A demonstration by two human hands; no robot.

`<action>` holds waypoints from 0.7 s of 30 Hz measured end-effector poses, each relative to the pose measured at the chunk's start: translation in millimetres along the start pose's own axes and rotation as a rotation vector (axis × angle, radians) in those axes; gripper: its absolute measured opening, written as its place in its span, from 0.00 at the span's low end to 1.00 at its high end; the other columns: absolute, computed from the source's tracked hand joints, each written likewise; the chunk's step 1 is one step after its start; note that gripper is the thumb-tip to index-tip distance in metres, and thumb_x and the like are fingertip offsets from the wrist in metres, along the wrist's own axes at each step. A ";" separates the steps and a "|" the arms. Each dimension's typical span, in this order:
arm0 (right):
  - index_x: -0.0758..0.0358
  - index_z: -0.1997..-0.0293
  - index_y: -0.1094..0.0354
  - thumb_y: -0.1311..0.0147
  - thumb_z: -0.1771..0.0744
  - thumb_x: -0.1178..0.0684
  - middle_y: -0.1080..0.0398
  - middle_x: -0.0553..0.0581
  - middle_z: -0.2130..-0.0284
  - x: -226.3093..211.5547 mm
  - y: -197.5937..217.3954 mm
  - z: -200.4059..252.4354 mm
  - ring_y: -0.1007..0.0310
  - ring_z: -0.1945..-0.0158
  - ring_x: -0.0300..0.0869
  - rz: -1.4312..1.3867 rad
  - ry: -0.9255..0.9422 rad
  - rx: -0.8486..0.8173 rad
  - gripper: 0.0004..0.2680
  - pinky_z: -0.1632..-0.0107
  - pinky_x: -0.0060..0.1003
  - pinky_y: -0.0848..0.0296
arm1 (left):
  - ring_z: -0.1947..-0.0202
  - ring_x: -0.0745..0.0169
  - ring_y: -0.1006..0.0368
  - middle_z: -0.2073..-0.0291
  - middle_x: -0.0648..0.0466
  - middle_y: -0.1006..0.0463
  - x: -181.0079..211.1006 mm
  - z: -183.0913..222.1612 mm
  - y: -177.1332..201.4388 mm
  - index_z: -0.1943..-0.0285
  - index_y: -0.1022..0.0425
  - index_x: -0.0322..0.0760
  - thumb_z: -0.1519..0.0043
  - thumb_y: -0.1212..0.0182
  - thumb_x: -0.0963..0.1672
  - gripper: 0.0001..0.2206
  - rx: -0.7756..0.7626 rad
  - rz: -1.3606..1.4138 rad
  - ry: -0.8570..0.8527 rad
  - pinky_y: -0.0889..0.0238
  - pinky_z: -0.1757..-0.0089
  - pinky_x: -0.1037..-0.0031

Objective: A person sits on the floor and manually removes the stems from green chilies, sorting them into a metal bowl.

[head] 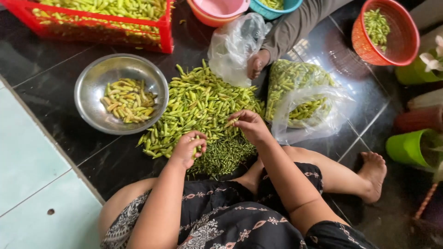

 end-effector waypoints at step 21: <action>0.70 0.70 0.32 0.39 0.33 0.61 0.33 0.60 0.83 30.5 -53.6 17.3 0.32 0.75 0.41 0.148 -0.101 0.013 0.07 0.67 0.31 0.35 | 0.86 0.67 0.31 0.84 0.50 0.29 3.3 6.5 -13.9 0.61 0.21 0.34 0.39 0.30 0.41 0.05 0.071 -0.106 -0.041 0.46 0.85 0.87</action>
Point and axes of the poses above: each hand's wrist, its own z-axis away from the middle knuckle, its own y-axis out of the back of the hand, x = y × z, the point moved 2 cm from there along -z, towards the middle knuckle
